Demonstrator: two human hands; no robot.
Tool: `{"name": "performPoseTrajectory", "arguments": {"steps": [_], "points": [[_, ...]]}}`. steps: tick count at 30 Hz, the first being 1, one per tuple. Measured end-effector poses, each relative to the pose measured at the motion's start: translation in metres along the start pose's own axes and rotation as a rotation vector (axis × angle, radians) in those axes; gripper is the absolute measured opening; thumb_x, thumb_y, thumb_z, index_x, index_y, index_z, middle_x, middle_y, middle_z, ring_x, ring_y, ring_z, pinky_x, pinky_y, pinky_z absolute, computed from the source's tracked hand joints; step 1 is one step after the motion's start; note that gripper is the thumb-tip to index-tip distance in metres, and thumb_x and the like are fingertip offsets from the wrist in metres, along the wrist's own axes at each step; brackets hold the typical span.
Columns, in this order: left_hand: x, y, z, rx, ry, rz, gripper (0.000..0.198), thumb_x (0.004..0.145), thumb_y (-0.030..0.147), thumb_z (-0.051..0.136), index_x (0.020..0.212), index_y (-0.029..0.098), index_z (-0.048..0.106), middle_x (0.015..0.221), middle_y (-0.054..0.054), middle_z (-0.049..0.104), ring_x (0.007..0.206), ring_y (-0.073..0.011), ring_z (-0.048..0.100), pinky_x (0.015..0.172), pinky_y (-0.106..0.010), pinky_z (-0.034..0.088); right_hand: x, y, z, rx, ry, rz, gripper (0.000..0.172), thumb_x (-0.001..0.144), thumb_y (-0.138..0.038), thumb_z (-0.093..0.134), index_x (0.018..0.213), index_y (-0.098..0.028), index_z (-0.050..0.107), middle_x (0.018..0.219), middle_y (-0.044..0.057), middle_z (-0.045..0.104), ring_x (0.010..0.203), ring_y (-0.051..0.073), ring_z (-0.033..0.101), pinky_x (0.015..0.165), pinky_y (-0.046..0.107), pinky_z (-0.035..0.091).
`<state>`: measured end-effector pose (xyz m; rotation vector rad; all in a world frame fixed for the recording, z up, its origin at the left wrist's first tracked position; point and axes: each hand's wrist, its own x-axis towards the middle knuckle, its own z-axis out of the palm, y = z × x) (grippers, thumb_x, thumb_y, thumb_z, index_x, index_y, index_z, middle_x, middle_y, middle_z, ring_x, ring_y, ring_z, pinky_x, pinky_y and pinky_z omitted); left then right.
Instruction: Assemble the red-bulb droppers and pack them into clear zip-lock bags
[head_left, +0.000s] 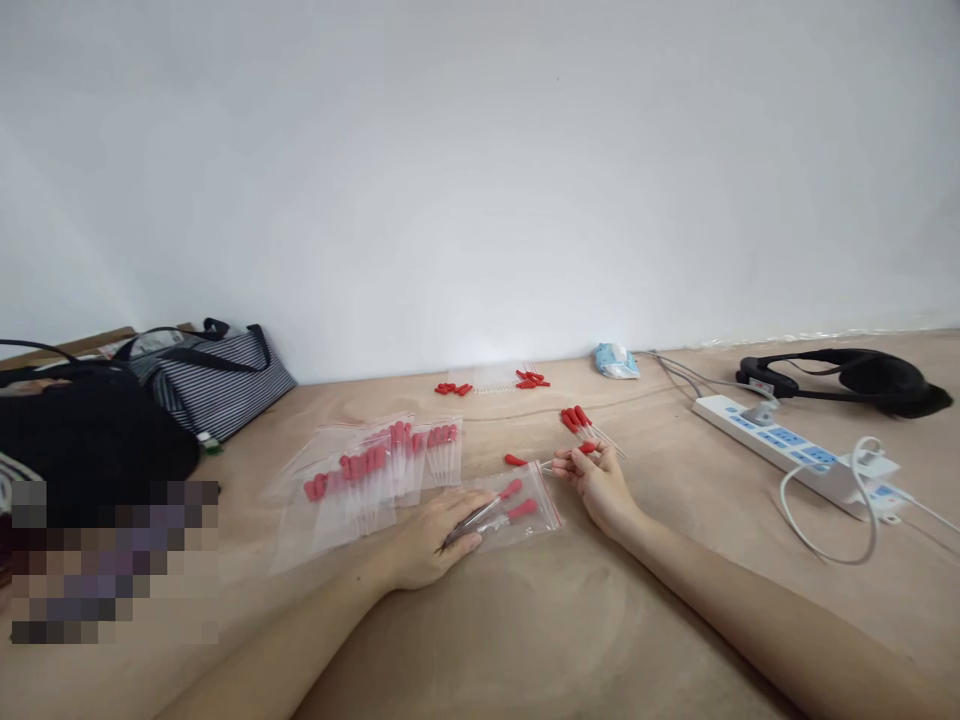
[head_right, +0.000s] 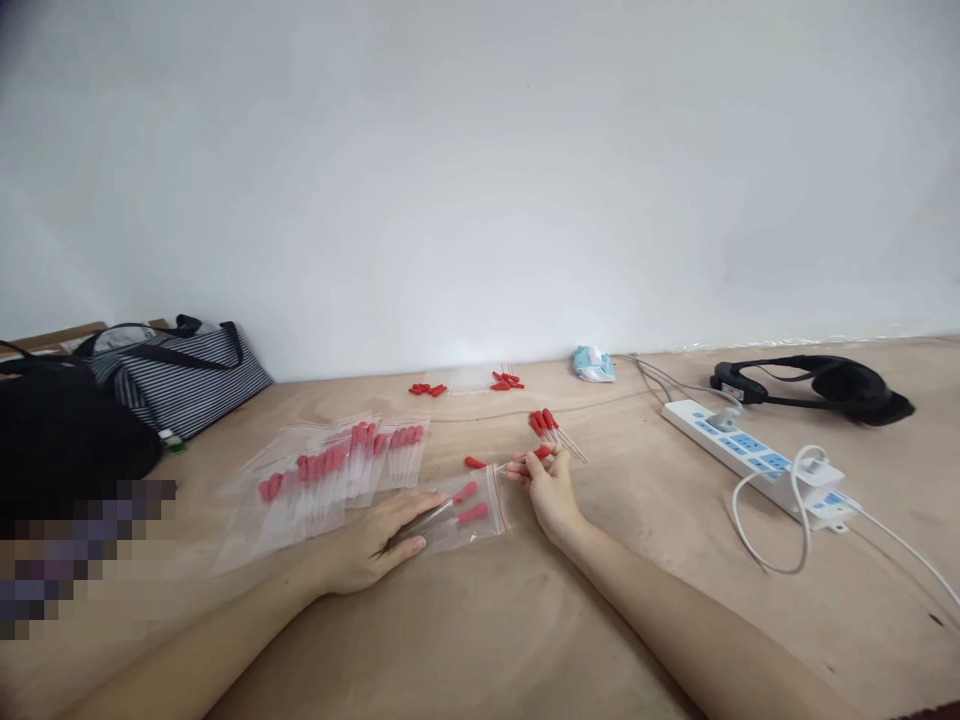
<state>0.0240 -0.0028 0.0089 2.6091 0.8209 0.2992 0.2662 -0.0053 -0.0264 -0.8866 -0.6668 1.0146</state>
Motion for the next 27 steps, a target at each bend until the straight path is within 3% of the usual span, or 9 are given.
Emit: {"name": "performPoseTrajectory", "arguments": {"steps": [6, 9, 13, 17, 22, 24, 27], "points": [[-0.001, -0.001, 0.0, 0.012, -0.008, 0.006, 0.042, 0.088, 0.031, 0.039, 0.129, 0.026, 0.033, 0.13, -0.004, 0.042, 0.119, -0.0206, 0.037, 0.099, -0.038, 0.031, -0.003, -0.01, -0.001, -0.097, 0.084, -0.042, 0.034, 0.065, -0.027, 0.06, 0.08, -0.024, 0.03, 0.063, -0.008, 0.057, 0.044, 0.009, 0.053, 0.043, 0.021, 0.044], [0.0, 0.001, -0.001, 0.008, -0.01, 0.001, 0.042, 0.088, 0.031, 0.038, 0.129, 0.025, 0.033, 0.13, -0.004, 0.042, 0.119, -0.0213, 0.037, 0.098, -0.039, 0.031, -0.008, -0.009, 0.0, -0.104, 0.06, 0.042, 0.035, 0.063, -0.026, 0.061, 0.081, -0.024, 0.031, 0.061, -0.007, 0.058, 0.044, 0.01, 0.053, 0.042, 0.021, 0.043], [0.0, 0.002, -0.001, -0.001, -0.003, 0.006, 0.041, 0.088, 0.031, 0.038, 0.129, 0.026, 0.034, 0.13, -0.004, 0.042, 0.118, -0.0215, 0.037, 0.098, -0.039, 0.032, -0.018, -0.004, 0.007, -0.11, -0.08, 0.196, 0.032, 0.059, -0.028, 0.066, 0.077, -0.023, 0.039, 0.057, -0.005, 0.058, 0.048, 0.011, 0.054, 0.046, 0.022, 0.044], [0.0, 0.001, -0.001, 0.002, 0.001, -0.001, 0.043, 0.087, 0.029, 0.039, 0.129, 0.027, 0.033, 0.131, -0.003, 0.041, 0.12, -0.0217, 0.036, 0.099, -0.039, 0.031, -0.021, -0.006, 0.01, -0.371, -0.341, 0.256, 0.021, 0.055, -0.03, 0.07, 0.065, -0.017, 0.056, 0.047, -0.005, 0.053, 0.039, 0.007, 0.044, 0.041, 0.019, 0.036], [0.001, 0.002, -0.001, 0.0, -0.002, 0.002, 0.044, 0.086, 0.026, 0.041, 0.129, 0.025, 0.034, 0.131, -0.004, 0.042, 0.12, -0.0218, 0.037, 0.099, -0.039, 0.031, -0.013, -0.009, 0.003, -0.576, -0.701, 0.135, 0.019, 0.064, -0.036, 0.061, 0.061, -0.017, 0.067, 0.054, -0.003, 0.057, 0.04, 0.005, 0.039, 0.039, 0.017, 0.031], [0.001, 0.002, -0.001, 0.002, -0.006, 0.018, 0.044, 0.086, 0.026, 0.04, 0.13, 0.027, 0.034, 0.132, -0.003, 0.041, 0.121, -0.0211, 0.036, 0.1, -0.039, 0.03, -0.007, -0.007, 0.0, -0.643, -0.72, 0.111, 0.018, 0.063, -0.034, 0.062, 0.058, -0.017, 0.067, 0.049, -0.003, 0.055, 0.039, 0.005, 0.037, 0.037, 0.017, 0.028], [0.002, 0.001, -0.001, 0.014, -0.04, 0.034, 0.039, 0.088, 0.026, 0.037, 0.127, 0.032, 0.038, 0.134, 0.0, 0.038, 0.123, -0.0206, 0.033, 0.101, -0.04, 0.028, 0.007, -0.007, -0.006, -0.693, -0.649, 0.156, 0.017, 0.056, -0.033, 0.067, 0.052, -0.016, 0.064, 0.043, -0.004, 0.053, 0.037, 0.006, 0.038, 0.038, 0.019, 0.029]]}}
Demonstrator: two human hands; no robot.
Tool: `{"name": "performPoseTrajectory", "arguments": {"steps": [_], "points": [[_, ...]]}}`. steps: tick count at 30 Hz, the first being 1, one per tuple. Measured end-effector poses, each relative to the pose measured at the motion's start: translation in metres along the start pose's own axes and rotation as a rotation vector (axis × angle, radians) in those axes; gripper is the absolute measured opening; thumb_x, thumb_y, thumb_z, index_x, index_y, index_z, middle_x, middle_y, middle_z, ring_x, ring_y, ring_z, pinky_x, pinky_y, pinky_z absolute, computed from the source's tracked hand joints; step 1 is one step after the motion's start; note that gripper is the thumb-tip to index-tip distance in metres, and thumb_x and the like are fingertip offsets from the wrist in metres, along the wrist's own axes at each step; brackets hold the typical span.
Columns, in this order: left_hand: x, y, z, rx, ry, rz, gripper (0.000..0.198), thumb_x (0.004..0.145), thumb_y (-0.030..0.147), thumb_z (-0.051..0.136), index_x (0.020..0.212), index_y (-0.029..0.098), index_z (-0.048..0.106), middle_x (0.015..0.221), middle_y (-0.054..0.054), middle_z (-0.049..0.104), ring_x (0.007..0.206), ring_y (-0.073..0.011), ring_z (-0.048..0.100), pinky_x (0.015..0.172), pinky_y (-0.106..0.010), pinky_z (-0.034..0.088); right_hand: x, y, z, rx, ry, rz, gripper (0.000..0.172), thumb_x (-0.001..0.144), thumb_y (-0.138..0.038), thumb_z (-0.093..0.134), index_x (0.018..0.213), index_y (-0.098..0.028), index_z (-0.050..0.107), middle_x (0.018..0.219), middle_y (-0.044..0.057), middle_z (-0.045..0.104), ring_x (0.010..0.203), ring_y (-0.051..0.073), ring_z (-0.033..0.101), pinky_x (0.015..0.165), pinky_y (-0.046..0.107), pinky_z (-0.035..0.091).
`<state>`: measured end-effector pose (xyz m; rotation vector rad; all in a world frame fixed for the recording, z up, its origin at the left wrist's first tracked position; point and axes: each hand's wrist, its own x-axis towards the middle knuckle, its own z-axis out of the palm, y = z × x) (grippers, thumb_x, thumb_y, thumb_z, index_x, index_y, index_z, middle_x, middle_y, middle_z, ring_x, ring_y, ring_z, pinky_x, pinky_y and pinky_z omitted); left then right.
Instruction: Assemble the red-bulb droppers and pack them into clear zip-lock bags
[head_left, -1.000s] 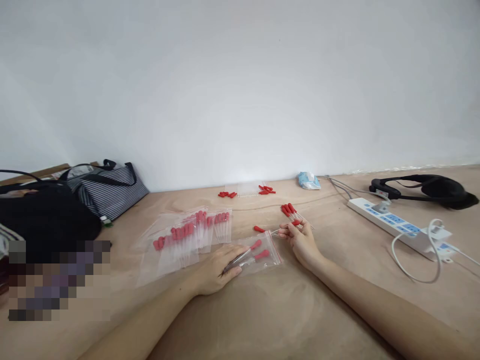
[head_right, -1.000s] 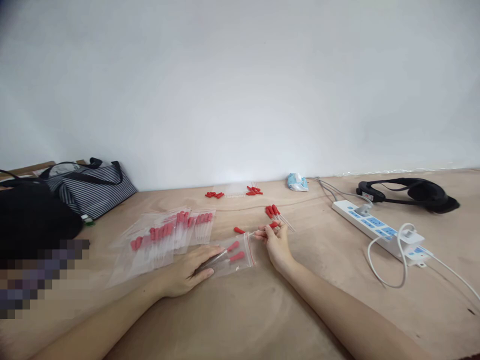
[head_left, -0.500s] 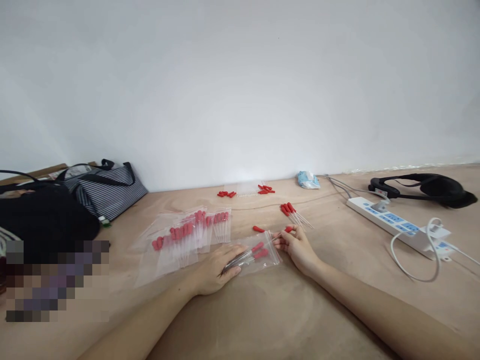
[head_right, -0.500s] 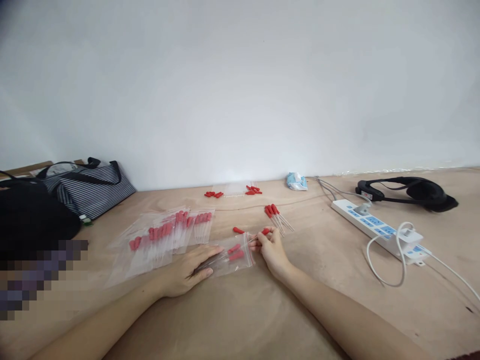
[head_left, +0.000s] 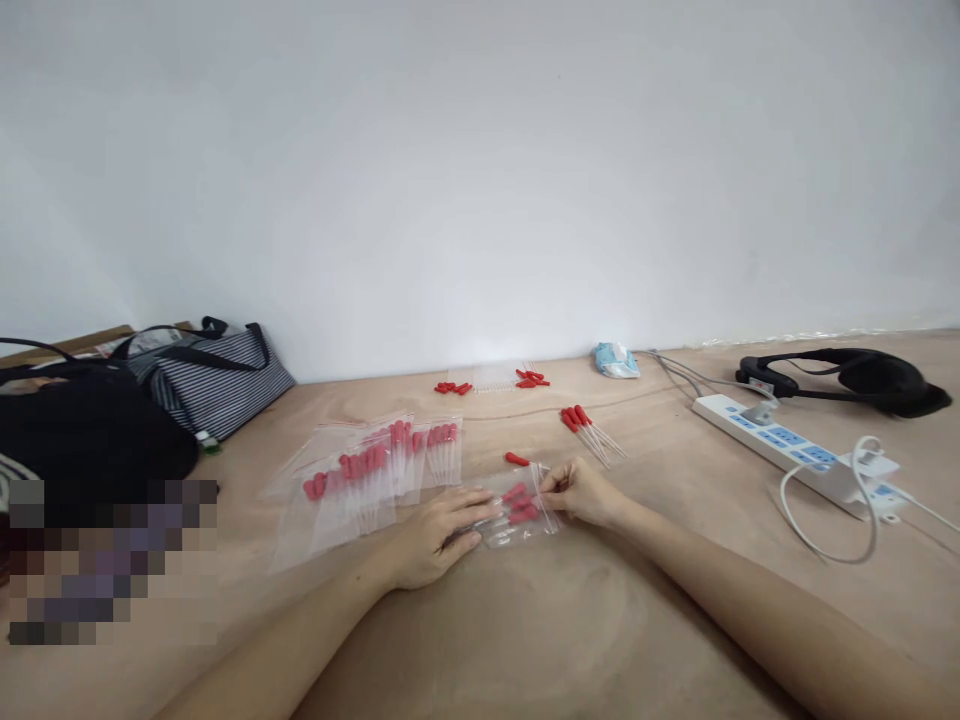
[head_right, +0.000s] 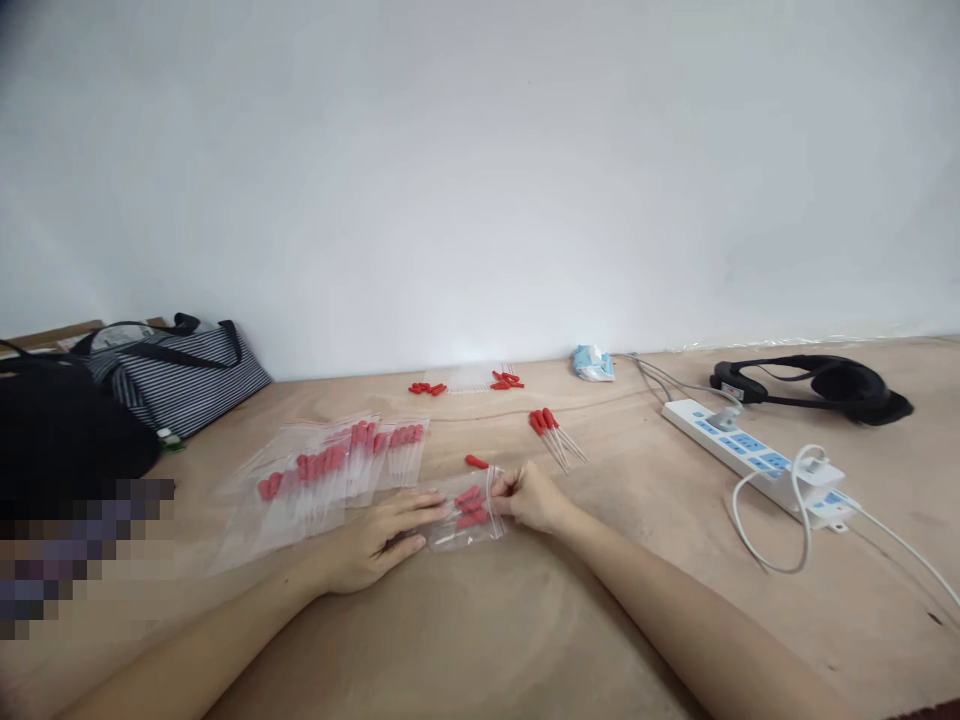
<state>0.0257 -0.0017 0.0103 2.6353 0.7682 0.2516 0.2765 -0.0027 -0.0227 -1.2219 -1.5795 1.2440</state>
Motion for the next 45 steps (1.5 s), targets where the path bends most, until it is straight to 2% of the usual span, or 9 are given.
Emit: {"name": "performPoseTrajectory", "arguments": {"steps": [6, 14, 17, 20, 23, 28, 37, 40, 45], "points": [[0.0, -0.001, 0.0, 0.02, -0.029, -0.001, 0.037, 0.09, 0.026, 0.035, 0.125, 0.035, 0.04, 0.136, 0.001, 0.035, 0.125, -0.0201, 0.03, 0.102, -0.042, 0.025, 0.029, -0.011, -0.019, -0.267, 0.317, -0.121, 0.016, 0.055, -0.032, 0.068, 0.06, -0.019, 0.061, 0.055, -0.003, 0.058, 0.048, 0.01, 0.047, 0.047, 0.021, 0.035], [-0.001, 0.0, 0.0, 0.027, -0.052, -0.014, 0.038, 0.09, 0.027, 0.035, 0.126, 0.036, 0.037, 0.137, 0.001, 0.033, 0.128, -0.0222, 0.023, 0.103, -0.048, 0.018, 0.067, -0.03, 0.02, -0.575, 0.247, -0.022, 0.017, 0.05, -0.018, 0.071, 0.05, -0.019, 0.053, 0.051, 0.0, 0.056, 0.052, 0.015, 0.051, 0.053, 0.025, 0.035], [-0.002, -0.001, 0.001, 0.019, -0.038, 0.007, 0.038, 0.09, 0.027, 0.034, 0.127, 0.037, 0.036, 0.137, 0.002, 0.033, 0.128, -0.0216, 0.023, 0.103, -0.048, 0.018, 0.058, -0.036, 0.003, -0.472, 0.375, -0.167, 0.012, 0.064, -0.025, 0.062, 0.07, -0.021, 0.053, 0.063, 0.0, 0.057, 0.06, 0.014, 0.052, 0.058, 0.025, 0.038], [-0.002, 0.0, 0.001, 0.035, -0.04, 0.002, 0.04, 0.09, 0.028, 0.034, 0.13, 0.036, 0.031, 0.138, 0.001, 0.031, 0.128, -0.0211, 0.024, 0.104, -0.047, 0.018, 0.036, -0.035, -0.024, -0.146, 0.621, -0.387, 0.023, 0.071, -0.038, 0.057, 0.084, -0.021, 0.049, 0.065, -0.002, 0.055, 0.057, 0.012, 0.051, 0.056, 0.025, 0.039], [-0.001, 0.001, -0.001, 0.043, -0.042, -0.02, 0.042, 0.09, 0.03, 0.033, 0.132, 0.035, 0.027, 0.139, -0.001, 0.03, 0.128, -0.0213, 0.024, 0.104, -0.046, 0.019, 0.013, -0.025, -0.038, 0.103, 0.734, -0.319, 0.032, 0.069, -0.05, 0.056, 0.079, -0.02, 0.049, 0.061, -0.003, 0.053, 0.049, 0.009, 0.046, 0.048, 0.023, 0.036], [-0.001, 0.003, -0.002, 0.024, -0.023, -0.008, 0.041, 0.09, 0.031, 0.034, 0.131, 0.034, 0.029, 0.137, 0.0, 0.033, 0.127, -0.0212, 0.027, 0.104, -0.045, 0.019, -0.006, -0.005, -0.031, 0.301, 0.727, -0.162, 0.039, 0.061, -0.055, 0.062, 0.067, -0.019, 0.049, 0.054, -0.004, 0.05, 0.044, 0.007, 0.042, 0.044, 0.022, 0.035], [-0.001, 0.003, -0.001, 0.039, -0.027, -0.034, 0.042, 0.09, 0.031, 0.034, 0.132, 0.032, 0.029, 0.137, -0.001, 0.033, 0.127, -0.0206, 0.026, 0.104, -0.044, 0.02, -0.009, -0.002, -0.036, 0.408, 0.822, -0.145, 0.038, 0.059, -0.055, 0.064, 0.066, -0.021, 0.05, 0.055, -0.004, 0.052, 0.043, 0.008, 0.042, 0.041, 0.022, 0.035], [-0.001, 0.002, 0.0, 0.032, -0.015, -0.021, 0.041, 0.09, 0.032, 0.034, 0.131, 0.033, 0.029, 0.136, 0.0, 0.035, 0.126, -0.0203, 0.027, 0.104, -0.044, 0.019, -0.013, 0.002, -0.026, 0.464, 0.73, -0.113, 0.036, 0.059, -0.052, 0.066, 0.065, -0.02, 0.051, 0.056, -0.003, 0.054, 0.044, 0.008, 0.044, 0.042, 0.022, 0.038], [-0.001, 0.002, -0.001, 0.026, -0.022, -0.028, 0.043, 0.09, 0.032, 0.035, 0.132, 0.031, 0.029, 0.137, -0.001, 0.034, 0.126, -0.0212, 0.028, 0.104, -0.045, 0.02, -0.02, 0.005, -0.015, 0.589, 0.429, -0.006, 0.032, 0.057, -0.04, 0.073, 0.071, -0.018, 0.054, 0.064, 0.0, 0.06, 0.048, 0.008, 0.051, 0.047, 0.022, 0.043]]}}
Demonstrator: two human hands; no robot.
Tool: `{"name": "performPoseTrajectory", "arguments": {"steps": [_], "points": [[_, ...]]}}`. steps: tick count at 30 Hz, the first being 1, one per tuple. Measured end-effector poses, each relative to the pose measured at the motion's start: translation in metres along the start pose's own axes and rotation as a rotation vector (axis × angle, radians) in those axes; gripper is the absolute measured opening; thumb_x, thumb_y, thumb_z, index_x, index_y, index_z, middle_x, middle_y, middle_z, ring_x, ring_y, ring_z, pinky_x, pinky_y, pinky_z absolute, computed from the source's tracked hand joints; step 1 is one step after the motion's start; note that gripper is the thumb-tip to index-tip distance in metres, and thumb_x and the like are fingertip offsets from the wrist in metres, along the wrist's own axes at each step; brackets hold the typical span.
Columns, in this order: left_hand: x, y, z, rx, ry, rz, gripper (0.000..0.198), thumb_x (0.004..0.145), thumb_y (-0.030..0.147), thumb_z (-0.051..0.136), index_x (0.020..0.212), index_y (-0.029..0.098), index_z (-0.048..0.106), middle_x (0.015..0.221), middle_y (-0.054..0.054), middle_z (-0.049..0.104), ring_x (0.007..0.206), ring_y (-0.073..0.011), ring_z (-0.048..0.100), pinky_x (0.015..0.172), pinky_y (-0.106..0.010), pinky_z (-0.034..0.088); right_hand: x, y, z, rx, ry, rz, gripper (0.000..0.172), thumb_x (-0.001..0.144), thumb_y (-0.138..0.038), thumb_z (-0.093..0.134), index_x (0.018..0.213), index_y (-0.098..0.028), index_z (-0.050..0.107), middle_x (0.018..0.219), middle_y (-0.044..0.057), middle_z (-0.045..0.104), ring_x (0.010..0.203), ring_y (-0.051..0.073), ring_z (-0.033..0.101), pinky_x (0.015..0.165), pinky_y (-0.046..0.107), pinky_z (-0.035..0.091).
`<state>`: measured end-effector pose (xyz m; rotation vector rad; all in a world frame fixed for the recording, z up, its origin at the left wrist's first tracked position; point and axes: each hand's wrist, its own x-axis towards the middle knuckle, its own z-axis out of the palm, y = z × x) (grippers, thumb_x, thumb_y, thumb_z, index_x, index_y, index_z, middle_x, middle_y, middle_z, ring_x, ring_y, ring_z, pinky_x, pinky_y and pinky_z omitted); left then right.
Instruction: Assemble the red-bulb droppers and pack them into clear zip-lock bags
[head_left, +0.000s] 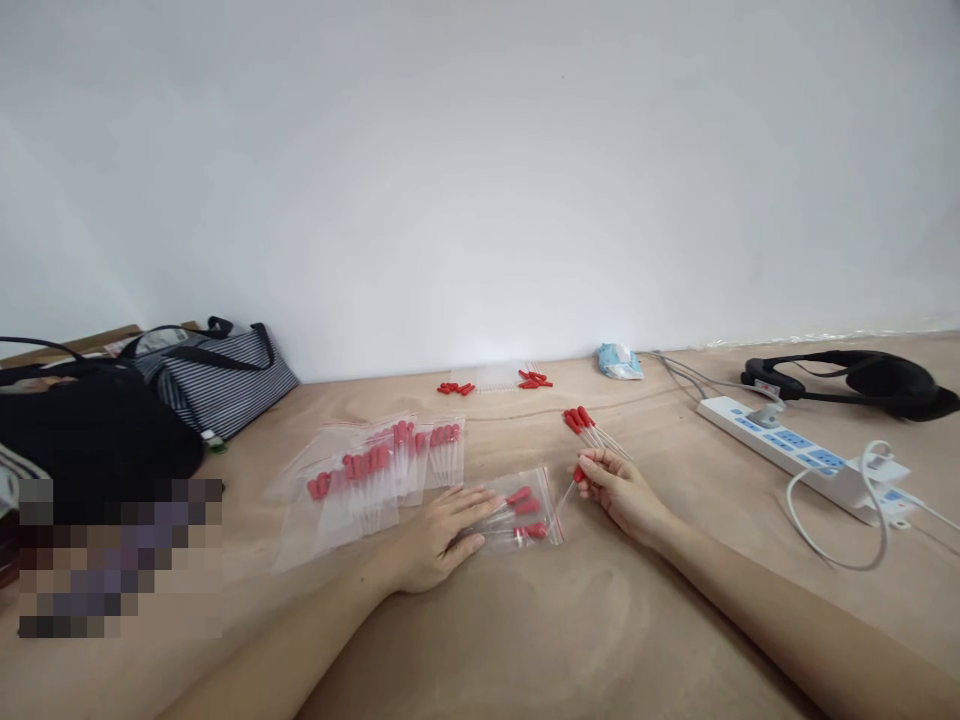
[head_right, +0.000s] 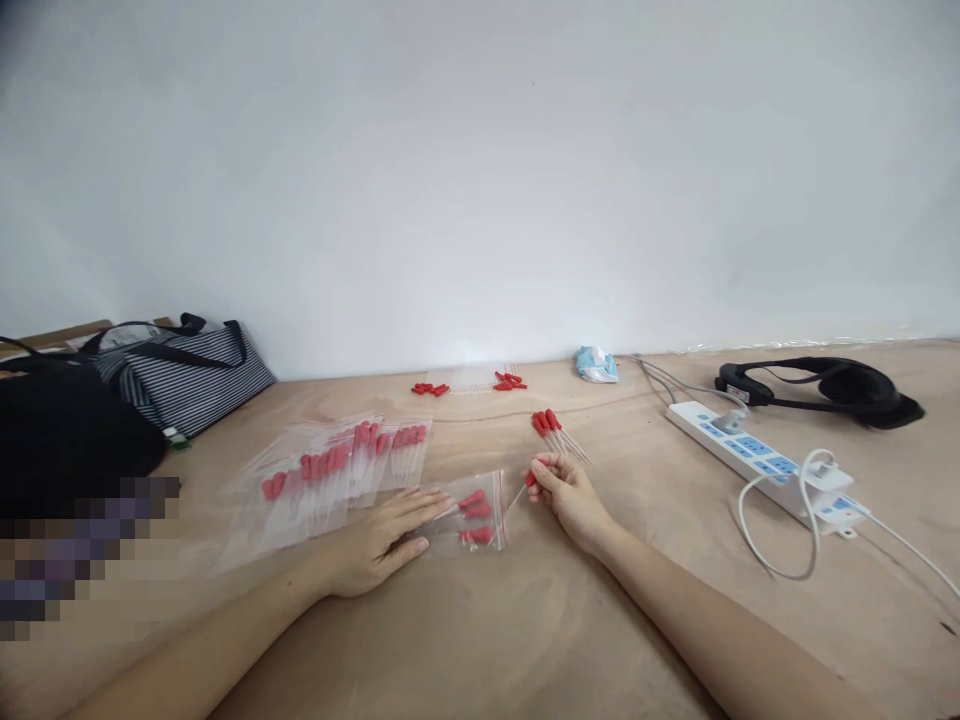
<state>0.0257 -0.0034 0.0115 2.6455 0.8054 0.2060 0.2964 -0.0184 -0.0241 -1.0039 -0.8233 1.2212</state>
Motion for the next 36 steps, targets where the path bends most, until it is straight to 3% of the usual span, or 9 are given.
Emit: {"name": "performPoseTrajectory", "arguments": {"steps": [8, 13, 16, 19, 22, 26, 29, 36], "points": [[0.001, 0.0, 0.0, 0.023, -0.039, -0.037, 0.042, 0.09, 0.033, 0.033, 0.132, 0.032, 0.029, 0.138, 0.0, 0.031, 0.128, -0.0203, 0.024, 0.104, -0.045, 0.018, -0.001, -0.005, -0.005, 0.042, -0.071, 0.031, 0.03, 0.057, -0.035, 0.074, 0.072, -0.018, 0.055, 0.066, 0.0, 0.062, 0.055, 0.01, 0.057, 0.055, 0.025, 0.048], [0.002, 0.0, 0.0, 0.035, -0.033, -0.041, 0.042, 0.09, 0.033, 0.034, 0.131, 0.032, 0.029, 0.138, 0.0, 0.032, 0.128, -0.0203, 0.024, 0.104, -0.045, 0.018, -0.009, 0.003, -0.002, -0.181, -0.237, -0.023, 0.029, 0.057, -0.038, 0.073, 0.072, -0.019, 0.057, 0.065, -0.002, 0.06, 0.057, 0.01, 0.056, 0.06, 0.026, 0.047], [0.002, 0.001, -0.001, 0.037, -0.04, -0.048, 0.042, 0.09, 0.032, 0.034, 0.131, 0.032, 0.03, 0.138, 0.0, 0.032, 0.128, -0.0202, 0.024, 0.104, -0.045, 0.018, -0.013, 0.002, 0.001, -0.518, -0.432, -0.209, 0.022, 0.061, -0.037, 0.071, 0.072, -0.019, 0.063, 0.07, 0.001, 0.062, 0.065, 0.014, 0.056, 0.063, 0.028, 0.044], [0.002, 0.002, -0.001, 0.027, -0.041, -0.04, 0.041, 0.09, 0.032, 0.034, 0.131, 0.032, 0.031, 0.138, 0.001, 0.031, 0.128, -0.0202, 0.024, 0.105, -0.045, 0.018, -0.015, -0.002, 0.006, -0.82, -0.537, -0.44, 0.014, 0.069, -0.034, 0.066, 0.078, -0.025, 0.068, 0.078, 0.003, 0.065, 0.077, 0.017, 0.056, 0.078, 0.036, 0.04], [0.002, 0.001, 0.0, 0.017, -0.029, -0.026, 0.041, 0.09, 0.032, 0.034, 0.131, 0.033, 0.031, 0.138, 0.001, 0.031, 0.128, -0.0203, 0.025, 0.105, -0.045, 0.017, -0.015, -0.006, 0.009, -0.91, -0.587, -0.508, 0.012, 0.074, -0.029, 0.061, 0.084, -0.027, 0.067, 0.081, 0.003, 0.066, 0.086, 0.019, 0.055, 0.084, 0.038, 0.037], [0.002, 0.0, 0.0, 0.016, -0.033, -0.009, 0.041, 0.09, 0.031, 0.034, 0.131, 0.033, 0.03, 0.138, 0.001, 0.031, 0.128, -0.0202, 0.025, 0.105, -0.045, 0.016, -0.013, -0.002, 0.012, -0.815, -0.634, -0.478, 0.012, 0.075, -0.029, 0.059, 0.082, -0.022, 0.066, 0.084, 0.004, 0.065, 0.087, 0.017, 0.055, 0.078, 0.031, 0.043], [0.003, 0.0, -0.001, 0.027, -0.043, -0.014, 0.04, 0.09, 0.03, 0.034, 0.13, 0.032, 0.031, 0.138, 0.001, 0.031, 0.128, -0.0202, 0.025, 0.105, -0.045, 0.017, -0.01, 0.004, 0.015, -0.759, -0.544, -0.396, 0.013, 0.074, -0.03, 0.059, 0.074, -0.018, 0.063, 0.075, 0.003, 0.064, 0.07, 0.014, 0.057, 0.067, 0.026, 0.045], [0.002, -0.001, 0.001, 0.04, -0.037, -0.021, 0.042, 0.09, 0.028, 0.034, 0.131, 0.033, 0.029, 0.138, 0.001, 0.031, 0.128, -0.02, 0.023, 0.104, -0.045, 0.018, -0.02, -0.002, 0.026, -0.901, -0.51, -0.296, 0.033, 0.08, -0.042, 0.047, 0.061, -0.016, 0.057, 0.057, -0.002, 0.054, 0.052, 0.01, 0.047, 0.049, 0.021, 0.035]]}}
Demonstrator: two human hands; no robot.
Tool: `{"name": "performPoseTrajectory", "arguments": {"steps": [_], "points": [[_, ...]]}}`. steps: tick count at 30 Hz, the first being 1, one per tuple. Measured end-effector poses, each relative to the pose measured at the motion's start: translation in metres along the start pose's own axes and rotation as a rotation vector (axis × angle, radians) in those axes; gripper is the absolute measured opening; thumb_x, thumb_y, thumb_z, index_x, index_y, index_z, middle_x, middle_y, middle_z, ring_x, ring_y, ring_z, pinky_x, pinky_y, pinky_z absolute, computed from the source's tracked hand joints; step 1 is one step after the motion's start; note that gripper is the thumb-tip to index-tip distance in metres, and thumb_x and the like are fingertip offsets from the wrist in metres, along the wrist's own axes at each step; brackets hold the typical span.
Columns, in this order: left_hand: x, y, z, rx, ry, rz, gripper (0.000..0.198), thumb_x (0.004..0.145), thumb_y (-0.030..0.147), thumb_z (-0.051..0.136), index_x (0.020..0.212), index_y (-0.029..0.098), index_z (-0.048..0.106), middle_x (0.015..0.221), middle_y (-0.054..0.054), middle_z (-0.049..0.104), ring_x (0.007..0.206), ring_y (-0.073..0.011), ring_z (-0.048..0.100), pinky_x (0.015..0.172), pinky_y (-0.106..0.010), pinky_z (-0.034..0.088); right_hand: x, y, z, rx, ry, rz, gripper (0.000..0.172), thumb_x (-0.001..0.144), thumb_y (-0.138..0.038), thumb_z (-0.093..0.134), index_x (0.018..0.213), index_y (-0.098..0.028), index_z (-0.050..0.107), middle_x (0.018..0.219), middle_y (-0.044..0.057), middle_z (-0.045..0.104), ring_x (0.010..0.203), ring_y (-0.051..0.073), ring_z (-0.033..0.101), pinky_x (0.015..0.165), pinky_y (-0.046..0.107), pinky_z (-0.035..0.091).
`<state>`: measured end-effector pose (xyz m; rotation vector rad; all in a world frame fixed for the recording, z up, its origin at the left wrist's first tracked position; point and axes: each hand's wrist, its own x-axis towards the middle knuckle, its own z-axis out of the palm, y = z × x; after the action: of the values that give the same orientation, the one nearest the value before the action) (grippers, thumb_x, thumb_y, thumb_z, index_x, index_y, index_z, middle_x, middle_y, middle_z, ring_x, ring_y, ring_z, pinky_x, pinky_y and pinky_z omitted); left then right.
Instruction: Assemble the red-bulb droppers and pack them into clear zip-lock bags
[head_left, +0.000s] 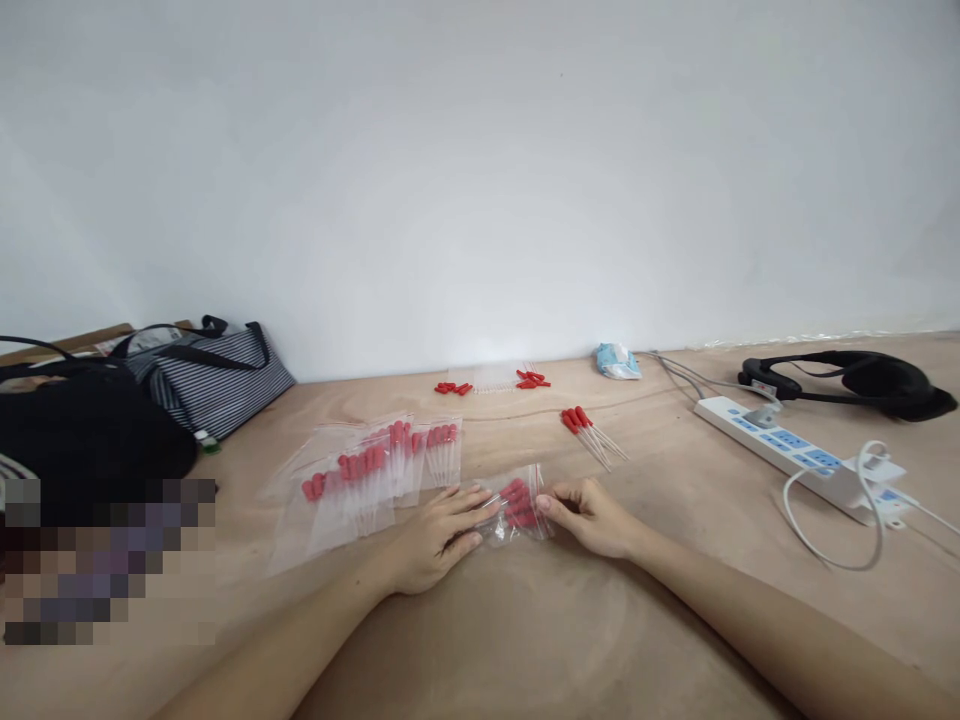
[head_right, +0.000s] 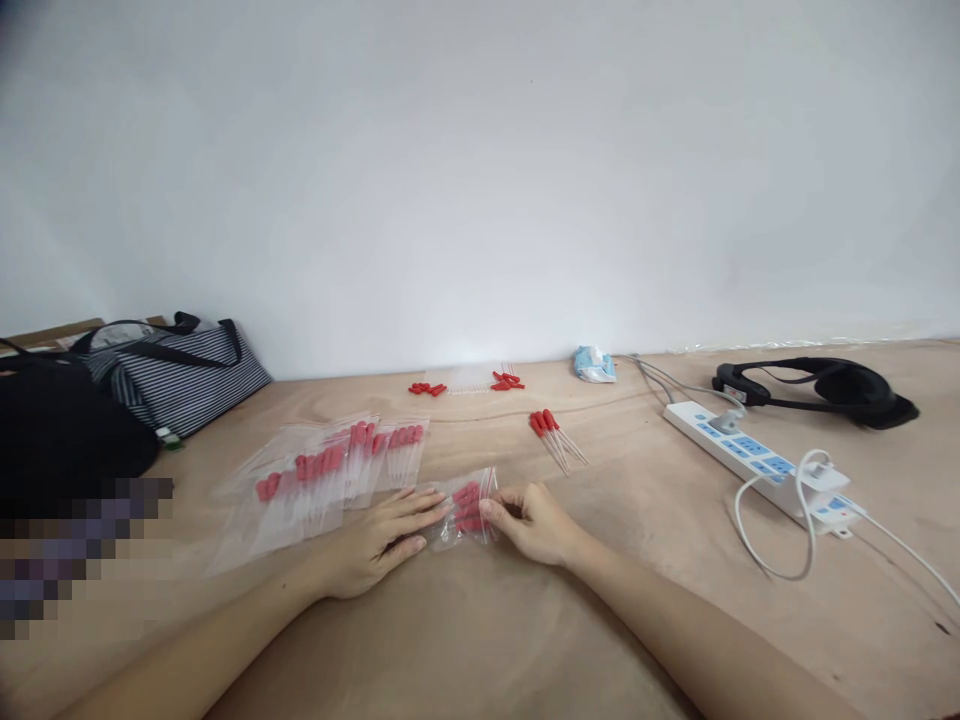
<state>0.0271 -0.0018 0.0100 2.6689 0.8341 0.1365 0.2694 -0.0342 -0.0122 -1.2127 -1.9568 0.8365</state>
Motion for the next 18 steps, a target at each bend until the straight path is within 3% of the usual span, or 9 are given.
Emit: {"name": "performPoseTrajectory", "arguments": {"steps": [4, 7, 10, 13, 16, 18], "points": [[-0.001, 0.0, 0.002, 0.009, 0.052, 0.025, 0.042, 0.09, 0.027, 0.035, 0.131, 0.032, 0.03, 0.139, 0.001, 0.028, 0.129, -0.0207, 0.022, 0.104, -0.046, 0.02, -0.004, -0.007, 0.007, -0.098, 0.174, -0.018, 0.021, 0.067, -0.035, 0.064, 0.064, -0.017, 0.054, 0.064, -0.001, 0.055, 0.058, 0.011, 0.049, 0.052, 0.022, 0.037], [-0.001, 0.001, 0.002, 0.021, 0.086, 0.046, 0.04, 0.089, 0.025, 0.036, 0.128, 0.032, 0.036, 0.139, 0.001, 0.028, 0.13, -0.021, 0.019, 0.104, -0.046, 0.018, -0.004, -0.004, 0.008, -0.141, 0.213, -0.134, 0.019, 0.075, -0.028, 0.056, 0.06, -0.018, 0.049, 0.063, -0.001, 0.053, 0.057, 0.011, 0.048, 0.055, 0.023, 0.038], [0.0, 0.001, 0.003, 0.02, 0.085, 0.059, 0.04, 0.089, 0.021, 0.033, 0.128, 0.031, 0.037, 0.138, 0.002, 0.031, 0.129, -0.0191, 0.02, 0.105, -0.045, 0.017, -0.004, 0.003, 0.007, -0.19, 0.193, -0.271, 0.021, 0.077, -0.024, 0.053, 0.059, -0.019, 0.044, 0.061, -0.002, 0.053, 0.059, 0.011, 0.05, 0.072, 0.03, 0.04], [0.0, -0.002, 0.005, 0.014, 0.06, 0.046, 0.04, 0.09, 0.02, 0.031, 0.128, 0.033, 0.037, 0.138, 0.003, 0.032, 0.128, -0.018, 0.023, 0.105, -0.044, 0.02, -0.006, 0.007, 0.008, -0.173, 0.188, -0.204, 0.009, 0.075, -0.025, 0.055, 0.077, -0.02, 0.048, 0.059, -0.004, 0.054, 0.057, 0.011, 0.052, 0.072, 0.031, 0.04], [-0.001, -0.004, 0.005, 0.035, 0.041, 0.027, 0.04, 0.091, 0.023, 0.029, 0.129, 0.034, 0.034, 0.138, 0.004, 0.031, 0.129, -0.018, 0.022, 0.104, -0.044, 0.022, -0.004, 0.011, 0.004, -0.22, 0.249, -0.117, 0.029, 0.077, -0.026, 0.052, 0.104, -0.019, 0.043, 0.054, -0.006, 0.053, 0.051, 0.012, 0.051, 0.069, 0.03, 0.04], [0.0, -0.004, 0.003, 0.068, 0.036, 0.045, 0.04, 0.092, 0.023, 0.027, 0.13, 0.034, 0.031, 0.139, 0.005, 0.027, 0.13, -0.0186, 0.018, 0.105, -0.045, 0.019, 0.003, 0.017, -0.007, -0.349, 0.345, -0.077, 0.021, 0.079, -0.027, 0.049, 0.098, -0.019, 0.048, 0.054, -0.005, 0.053, 0.052, 0.012, 0.051, 0.074, 0.033, 0.038]]}}
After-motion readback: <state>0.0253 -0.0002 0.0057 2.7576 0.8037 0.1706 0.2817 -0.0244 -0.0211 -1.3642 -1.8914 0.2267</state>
